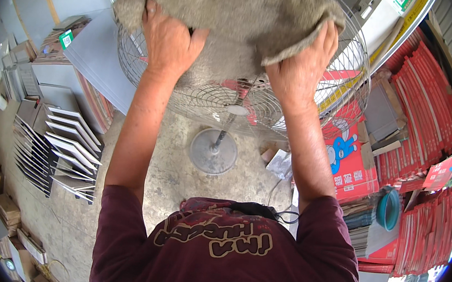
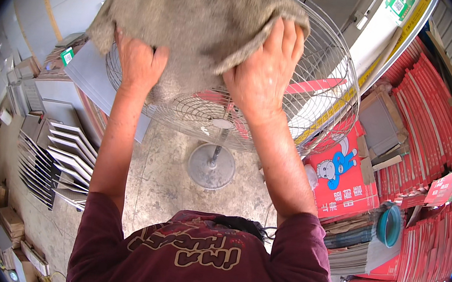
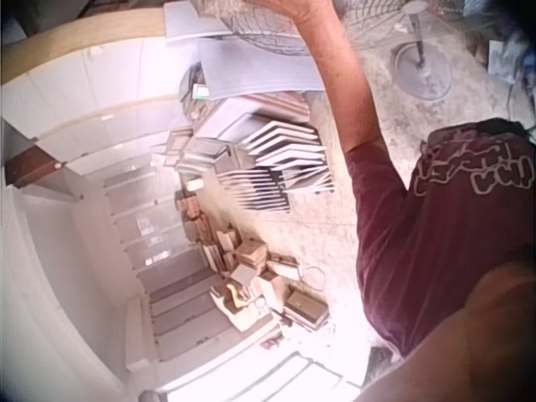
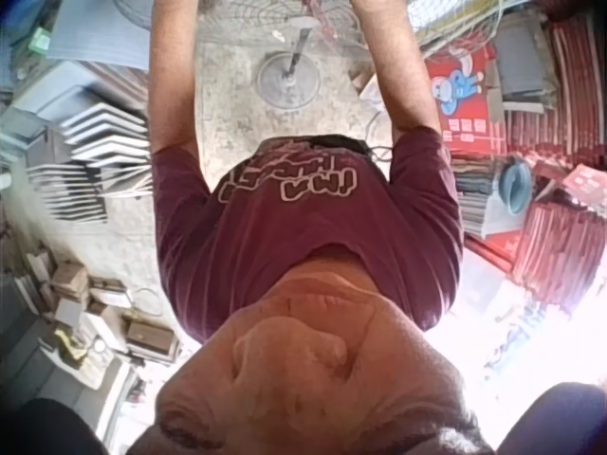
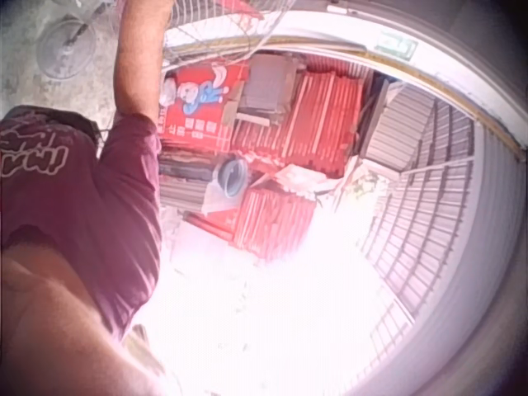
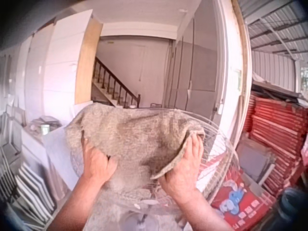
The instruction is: The person cleans a large industrial fan with a cloth, wiping the metal cage and the blades.
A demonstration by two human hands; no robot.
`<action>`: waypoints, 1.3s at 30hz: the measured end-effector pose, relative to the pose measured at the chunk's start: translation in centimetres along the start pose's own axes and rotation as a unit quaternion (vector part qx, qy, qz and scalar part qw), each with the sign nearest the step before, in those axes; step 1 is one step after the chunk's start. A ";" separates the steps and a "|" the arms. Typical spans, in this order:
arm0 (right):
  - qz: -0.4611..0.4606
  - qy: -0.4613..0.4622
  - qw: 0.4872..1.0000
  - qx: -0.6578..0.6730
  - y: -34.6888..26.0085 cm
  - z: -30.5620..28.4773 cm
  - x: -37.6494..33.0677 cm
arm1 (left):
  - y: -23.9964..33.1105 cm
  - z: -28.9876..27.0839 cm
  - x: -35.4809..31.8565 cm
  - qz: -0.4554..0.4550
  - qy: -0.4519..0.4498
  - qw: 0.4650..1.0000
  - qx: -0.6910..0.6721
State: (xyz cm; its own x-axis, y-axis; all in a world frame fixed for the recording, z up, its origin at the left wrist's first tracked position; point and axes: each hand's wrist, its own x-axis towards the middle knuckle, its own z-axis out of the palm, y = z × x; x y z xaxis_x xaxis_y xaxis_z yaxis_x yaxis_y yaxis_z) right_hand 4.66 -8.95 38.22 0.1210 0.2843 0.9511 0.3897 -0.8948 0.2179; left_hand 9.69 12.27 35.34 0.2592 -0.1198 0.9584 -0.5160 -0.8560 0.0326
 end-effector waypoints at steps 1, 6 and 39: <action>-0.017 0.015 1.000 -0.008 0.4 0.4 0.6 | 0.1 0.1 0.8 -0.011 -0.011 0.999 0.043; 0.018 -0.031 0.998 -0.047 0.1 1.8 -0.4 | 0.6 1.1 -0.8 -0.052 -0.054 0.997 0.006; 0.117 -0.120 0.984 -0.058 0.7 -2.2 -7.1 | 3.1 4.0 -10.4 0.114 -0.057 0.992 -0.016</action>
State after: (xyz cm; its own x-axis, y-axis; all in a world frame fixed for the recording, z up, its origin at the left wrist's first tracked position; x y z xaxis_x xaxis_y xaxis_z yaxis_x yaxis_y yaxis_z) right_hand 2.08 -12.35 32.08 0.4117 0.1272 0.9024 0.2206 -0.9747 0.0367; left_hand 8.67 8.90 24.36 0.2225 -0.3666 0.9034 -0.5970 -0.7838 -0.1710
